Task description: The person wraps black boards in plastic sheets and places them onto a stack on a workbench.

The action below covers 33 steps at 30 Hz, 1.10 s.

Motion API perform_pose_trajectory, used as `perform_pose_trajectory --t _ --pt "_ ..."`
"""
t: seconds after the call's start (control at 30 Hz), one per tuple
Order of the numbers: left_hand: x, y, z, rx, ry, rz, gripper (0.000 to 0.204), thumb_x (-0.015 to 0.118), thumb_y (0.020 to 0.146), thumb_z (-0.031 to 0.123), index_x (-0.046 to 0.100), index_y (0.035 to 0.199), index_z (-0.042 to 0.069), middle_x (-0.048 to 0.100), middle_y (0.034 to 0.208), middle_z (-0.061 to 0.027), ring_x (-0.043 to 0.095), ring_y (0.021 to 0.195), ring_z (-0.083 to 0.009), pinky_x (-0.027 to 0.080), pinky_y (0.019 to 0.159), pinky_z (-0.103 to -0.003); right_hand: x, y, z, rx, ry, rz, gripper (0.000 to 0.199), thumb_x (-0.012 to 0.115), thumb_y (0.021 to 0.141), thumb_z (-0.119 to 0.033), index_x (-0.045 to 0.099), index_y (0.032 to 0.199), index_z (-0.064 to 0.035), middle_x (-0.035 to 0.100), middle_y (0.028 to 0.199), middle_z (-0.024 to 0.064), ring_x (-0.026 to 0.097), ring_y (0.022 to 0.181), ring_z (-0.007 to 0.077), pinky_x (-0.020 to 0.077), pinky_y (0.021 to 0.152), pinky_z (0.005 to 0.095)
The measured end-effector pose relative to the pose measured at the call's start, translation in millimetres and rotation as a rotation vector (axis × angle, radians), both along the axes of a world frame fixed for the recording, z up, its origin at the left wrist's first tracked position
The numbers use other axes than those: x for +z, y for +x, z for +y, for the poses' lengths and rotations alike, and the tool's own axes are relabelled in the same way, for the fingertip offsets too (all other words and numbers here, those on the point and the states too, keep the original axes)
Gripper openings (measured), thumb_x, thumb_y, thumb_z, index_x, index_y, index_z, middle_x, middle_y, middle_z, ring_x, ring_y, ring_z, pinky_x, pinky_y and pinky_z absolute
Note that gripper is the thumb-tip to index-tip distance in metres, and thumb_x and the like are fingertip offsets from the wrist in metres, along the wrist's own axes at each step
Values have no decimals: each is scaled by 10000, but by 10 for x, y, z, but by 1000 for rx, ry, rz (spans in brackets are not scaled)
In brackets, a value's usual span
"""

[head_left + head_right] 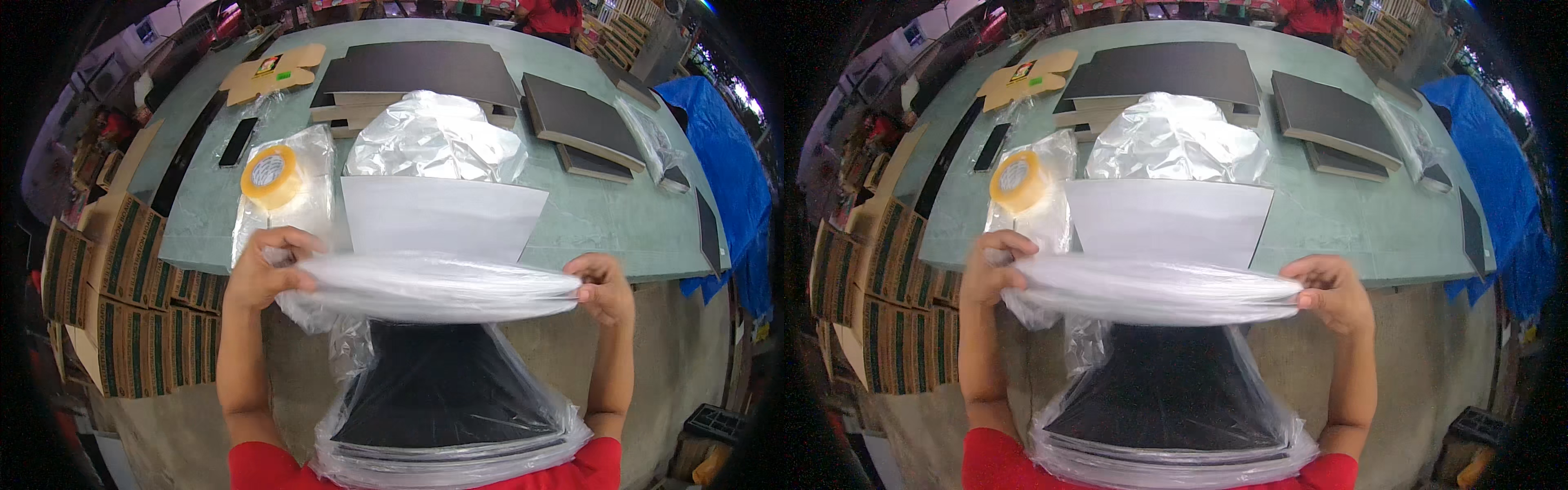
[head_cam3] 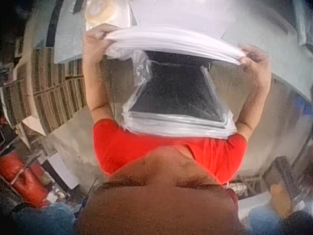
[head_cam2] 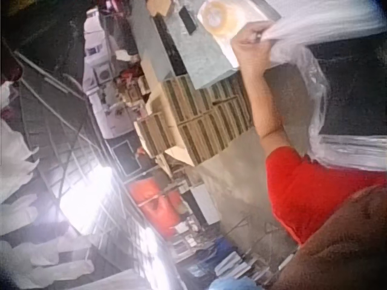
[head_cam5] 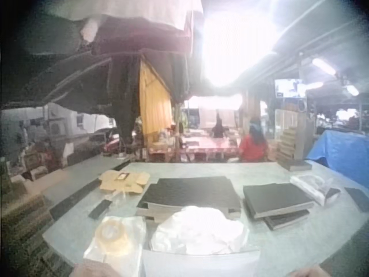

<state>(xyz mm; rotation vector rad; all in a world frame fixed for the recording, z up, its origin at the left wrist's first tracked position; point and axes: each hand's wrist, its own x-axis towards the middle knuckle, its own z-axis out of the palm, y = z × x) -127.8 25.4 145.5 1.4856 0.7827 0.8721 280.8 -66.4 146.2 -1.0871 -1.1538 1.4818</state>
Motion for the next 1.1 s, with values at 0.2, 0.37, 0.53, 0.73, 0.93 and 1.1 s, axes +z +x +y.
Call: perform_pose_trajectory --t 0.2,0.37,0.53,0.73,0.93,1.1 --pt "-2076 -225 -357 -270 -989 -277 283 589 692 100 545 948 -12 558 691 -72 491 510 -115 368 443 -235 -2212 83 -229 -42 -689 185 250 584 720 -151 563 953 -61 599 856 72 576 787 167 463 654 304" --pt "-3508 -254 -498 64 -1043 179 243 560 722 136 559 919 -6 561 724 -72 523 618 -158 412 548 -279 -3021 -308 -480 -316 -567 -552 230 569 725 -137 562 937 -48 596 843 76 566 789 194 455 660 307" --pt "-3616 -159 -479 87 -640 620 228 548 732 148 567 902 -2 567 750 -76 531 682 -171 420 607 -291 -2772 -285 -498 -263 -226 -803 211 555 730 -124 561 921 -35 594 830 80 556 790 221 448 666 310" --pt "-3393 -320 -362 -130 565 812 216 534 745 163 576 883 2 574 782 -81 540 758 -187 430 678 -306 -2072 85 -174 -187 277 -908 166 505 742 -51 581 885 -13 599 807 105 554 774 243 433 689 314" --pt "-75 166 -278 -116 59 194 222 495 804 214 577 888 26 583 801 -95 550 700 -145 441 620 -275 -465 -172 -211 628 235 427 502 385 846 -387 554 990 64 534 1004 223 498 980 316 364 839 404" --pt "-70 631 -749 -1146 64 126 364 480 835 283 480 1143 90 544 868 -137 528 757 -242 419 665 -330 -510 -750 -377 1245 273 -88 508 437 823 -423 363 1250 -158 206 1348 142 137 1255 327 85 976 528"
